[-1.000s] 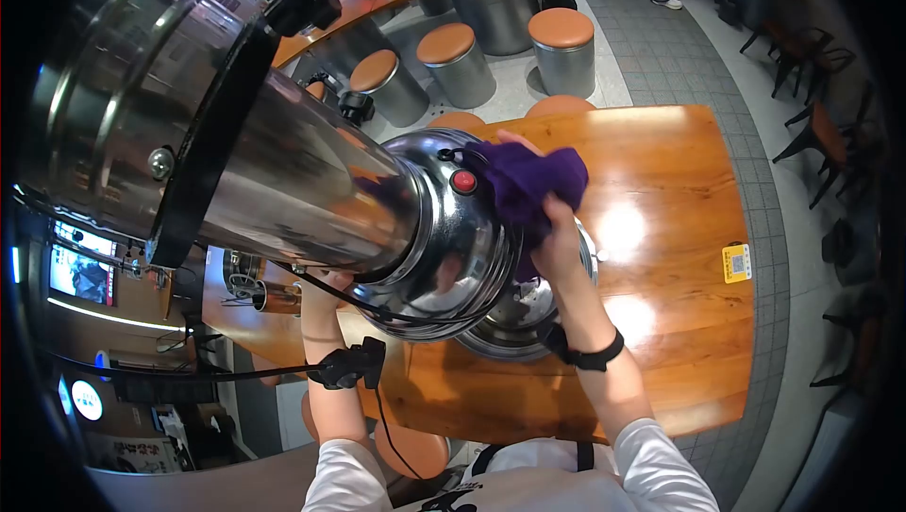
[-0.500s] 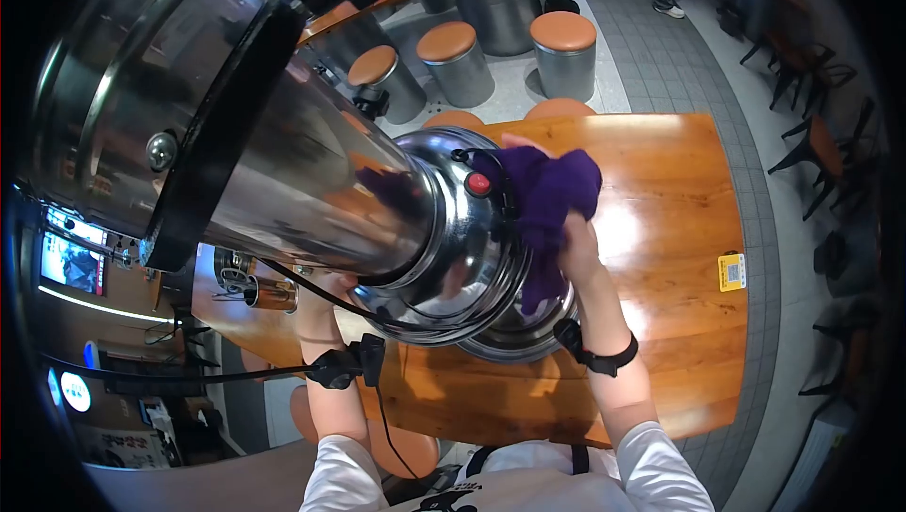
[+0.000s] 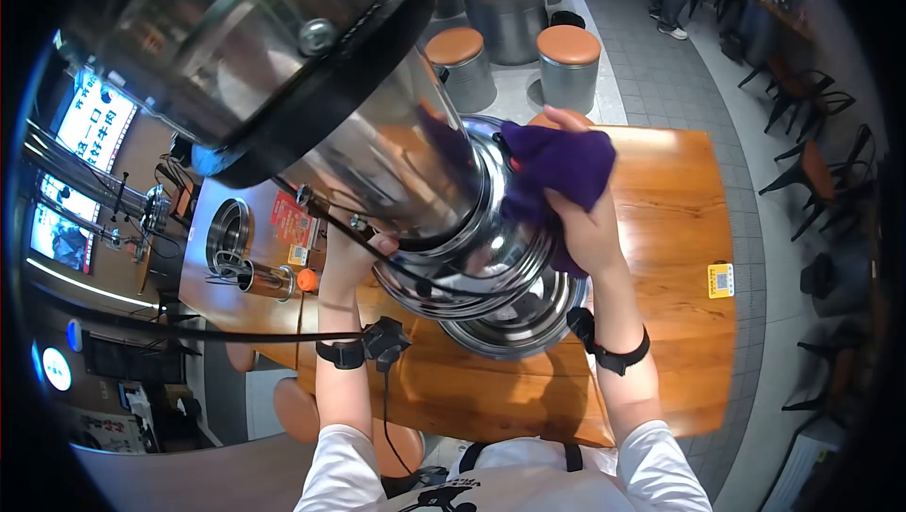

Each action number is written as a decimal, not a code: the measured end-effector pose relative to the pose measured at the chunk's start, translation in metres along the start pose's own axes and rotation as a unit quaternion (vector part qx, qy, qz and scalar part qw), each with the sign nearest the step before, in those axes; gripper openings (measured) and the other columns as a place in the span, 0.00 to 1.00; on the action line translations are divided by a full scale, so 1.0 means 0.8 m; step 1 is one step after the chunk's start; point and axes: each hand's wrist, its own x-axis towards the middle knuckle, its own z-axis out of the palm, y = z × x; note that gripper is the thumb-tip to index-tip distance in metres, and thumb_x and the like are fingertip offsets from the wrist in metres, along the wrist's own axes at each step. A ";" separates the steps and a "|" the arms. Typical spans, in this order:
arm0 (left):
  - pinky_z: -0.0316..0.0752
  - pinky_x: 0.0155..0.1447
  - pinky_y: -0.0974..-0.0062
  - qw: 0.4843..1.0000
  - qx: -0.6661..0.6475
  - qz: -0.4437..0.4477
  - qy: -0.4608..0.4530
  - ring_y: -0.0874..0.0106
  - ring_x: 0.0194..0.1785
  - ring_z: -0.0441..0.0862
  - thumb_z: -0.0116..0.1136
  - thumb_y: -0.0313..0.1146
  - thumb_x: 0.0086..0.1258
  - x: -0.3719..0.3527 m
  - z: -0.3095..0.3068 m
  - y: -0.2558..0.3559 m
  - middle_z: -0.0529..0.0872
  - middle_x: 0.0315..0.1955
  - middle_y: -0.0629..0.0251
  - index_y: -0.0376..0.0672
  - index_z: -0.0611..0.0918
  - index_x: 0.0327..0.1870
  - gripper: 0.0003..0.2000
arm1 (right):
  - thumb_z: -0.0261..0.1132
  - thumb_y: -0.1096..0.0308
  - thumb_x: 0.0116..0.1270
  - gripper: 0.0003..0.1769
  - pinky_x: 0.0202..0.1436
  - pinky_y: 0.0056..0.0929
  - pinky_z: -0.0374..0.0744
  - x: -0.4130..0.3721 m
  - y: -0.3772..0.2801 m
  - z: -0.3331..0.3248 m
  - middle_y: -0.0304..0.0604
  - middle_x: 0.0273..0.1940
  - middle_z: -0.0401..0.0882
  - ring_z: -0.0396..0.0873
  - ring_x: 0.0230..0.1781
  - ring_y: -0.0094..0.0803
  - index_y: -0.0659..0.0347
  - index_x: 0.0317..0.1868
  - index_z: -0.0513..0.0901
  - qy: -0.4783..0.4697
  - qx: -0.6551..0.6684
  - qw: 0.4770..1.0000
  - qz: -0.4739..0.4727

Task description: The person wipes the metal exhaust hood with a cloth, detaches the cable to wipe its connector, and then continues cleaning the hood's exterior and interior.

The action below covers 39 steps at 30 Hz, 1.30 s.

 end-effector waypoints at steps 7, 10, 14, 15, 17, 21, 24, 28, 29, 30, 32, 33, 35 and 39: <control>0.73 0.30 0.83 0.999 -0.038 0.013 -0.035 0.78 0.24 0.76 0.70 0.30 0.44 0.013 0.007 0.003 0.78 0.24 0.69 0.37 0.68 0.48 0.29 | 0.67 0.68 0.42 0.28 0.62 0.40 0.62 -0.018 -0.050 0.014 0.46 0.53 0.68 0.63 0.57 0.47 0.62 0.49 0.76 -0.058 -0.169 0.980 -0.092; 0.73 0.35 0.85 0.997 -0.011 0.062 -0.037 0.79 0.29 0.76 0.69 0.30 0.46 0.021 0.004 -0.004 0.78 0.28 0.70 0.38 0.68 0.51 0.30 | 0.66 0.60 0.45 0.26 0.64 0.44 0.59 -0.046 -0.053 0.017 0.44 0.54 0.68 0.62 0.57 0.46 0.60 0.48 0.79 -0.089 -0.263 0.952 -0.125; 0.73 0.42 0.84 0.995 -0.011 0.086 -0.054 0.78 0.37 0.77 0.65 0.25 0.50 0.019 0.010 0.005 0.77 0.32 0.69 0.37 0.68 0.50 0.25 | 0.65 0.57 0.49 0.28 0.65 0.46 0.56 -0.089 -0.051 0.034 0.45 0.57 0.68 0.63 0.57 0.46 0.58 0.51 0.78 -0.076 -0.290 0.947 -0.113; 0.73 0.42 0.83 0.994 -0.005 0.084 -0.064 0.78 0.37 0.77 0.64 0.24 0.50 0.021 0.010 0.005 0.77 0.32 0.69 0.37 0.68 0.50 0.25 | 0.65 0.58 0.49 0.28 0.65 0.47 0.55 -0.090 -0.058 0.037 0.46 0.57 0.68 0.64 0.57 0.46 0.59 0.52 0.78 -0.072 -0.311 0.942 -0.108; 0.73 0.43 0.82 0.994 0.001 0.083 -0.075 0.78 0.37 0.77 0.63 0.23 0.51 0.020 0.013 0.009 0.77 0.33 0.69 0.38 0.68 0.50 0.24 | 0.63 0.60 0.51 0.27 0.66 0.48 0.54 -0.082 -0.064 0.041 0.46 0.57 0.68 0.65 0.57 0.46 0.59 0.53 0.76 -0.048 -0.307 0.947 -0.088; 0.72 0.43 0.82 0.989 0.048 0.111 -0.089 0.79 0.38 0.76 0.64 0.24 0.51 0.020 0.021 0.012 0.77 0.34 0.69 0.38 0.66 0.54 0.28 | 0.64 0.69 0.50 0.27 0.64 0.46 0.56 -0.058 -0.065 0.047 0.54 0.56 0.68 0.64 0.58 0.48 0.64 0.53 0.73 -0.016 -0.310 0.948 -0.069; 0.71 0.47 0.82 0.994 0.036 0.045 -0.096 0.80 0.41 0.74 0.64 0.25 0.51 0.018 0.019 0.018 0.75 0.41 0.68 0.41 0.62 0.61 0.34 | 0.64 0.68 0.50 0.26 0.65 0.45 0.55 -0.065 -0.073 0.075 0.55 0.58 0.65 0.62 0.59 0.49 0.64 0.53 0.73 0.043 -0.284 0.955 -0.075; 0.71 0.46 0.83 0.985 0.031 0.147 -0.089 0.80 0.42 0.75 0.64 0.24 0.52 0.023 0.021 0.013 0.75 0.43 0.68 0.40 0.62 0.62 0.34 | 0.65 0.67 0.50 0.29 0.64 0.44 0.55 -0.091 -0.076 0.091 0.52 0.58 0.60 0.59 0.58 0.48 0.65 0.54 0.72 0.021 -0.344 0.935 -0.086; 0.71 0.48 0.82 0.988 -0.011 0.113 -0.102 0.79 0.43 0.74 0.65 0.25 0.52 0.021 0.022 0.016 0.75 0.44 0.67 0.40 0.61 0.62 0.35 | 0.65 0.67 0.50 0.29 0.64 0.44 0.55 -0.090 -0.077 0.091 0.52 0.58 0.60 0.59 0.58 0.48 0.65 0.54 0.72 0.020 -0.345 0.935 -0.086; 0.70 0.50 0.82 0.989 -0.053 0.079 -0.115 0.79 0.45 0.74 0.65 0.25 0.52 0.019 0.023 0.022 0.75 0.45 0.66 0.40 0.61 0.63 0.36 | 0.66 0.68 0.49 0.29 0.62 0.43 0.57 -0.086 -0.076 0.091 0.52 0.57 0.60 0.59 0.57 0.48 0.65 0.53 0.72 0.031 -0.335 0.938 -0.081; 0.69 0.52 0.81 0.990 -0.021 0.090 -0.108 0.78 0.47 0.73 0.65 0.26 0.52 0.017 0.024 0.026 0.75 0.46 0.65 0.40 0.60 0.63 0.36 | 0.66 0.70 0.47 0.26 0.59 0.40 0.59 -0.075 -0.077 0.099 0.51 0.55 0.62 0.61 0.54 0.48 0.65 0.50 0.73 0.090 -0.286 0.952 -0.056; 0.68 0.54 0.80 0.990 0.011 0.100 -0.102 0.77 0.49 0.73 0.65 0.26 0.52 0.017 0.024 0.027 0.75 0.47 0.65 0.40 0.60 0.64 0.37 | 0.66 0.70 0.47 0.26 0.59 0.40 0.59 -0.076 -0.076 0.100 0.51 0.55 0.62 0.61 0.54 0.48 0.65 0.50 0.73 0.088 -0.286 0.952 -0.057; 0.66 0.56 0.79 0.988 0.029 0.120 -0.095 0.76 0.52 0.71 0.66 0.26 0.52 0.020 0.023 0.025 0.74 0.48 0.63 0.39 0.60 0.64 0.37 | 0.66 0.70 0.46 0.26 0.59 0.39 0.59 -0.076 -0.073 0.098 0.50 0.53 0.64 0.61 0.54 0.47 0.63 0.49 0.74 0.062 -0.325 0.941 -0.067; 0.67 0.55 0.79 0.984 -0.004 0.137 -0.112 0.76 0.51 0.71 0.65 0.25 0.52 0.024 0.027 0.022 0.74 0.48 0.64 0.38 0.60 0.63 0.36 | 0.67 0.69 0.45 0.22 0.63 0.42 0.56 -0.090 -0.080 0.101 0.50 0.52 0.64 0.59 0.55 0.48 0.61 0.45 0.77 0.005 -0.342 0.933 -0.114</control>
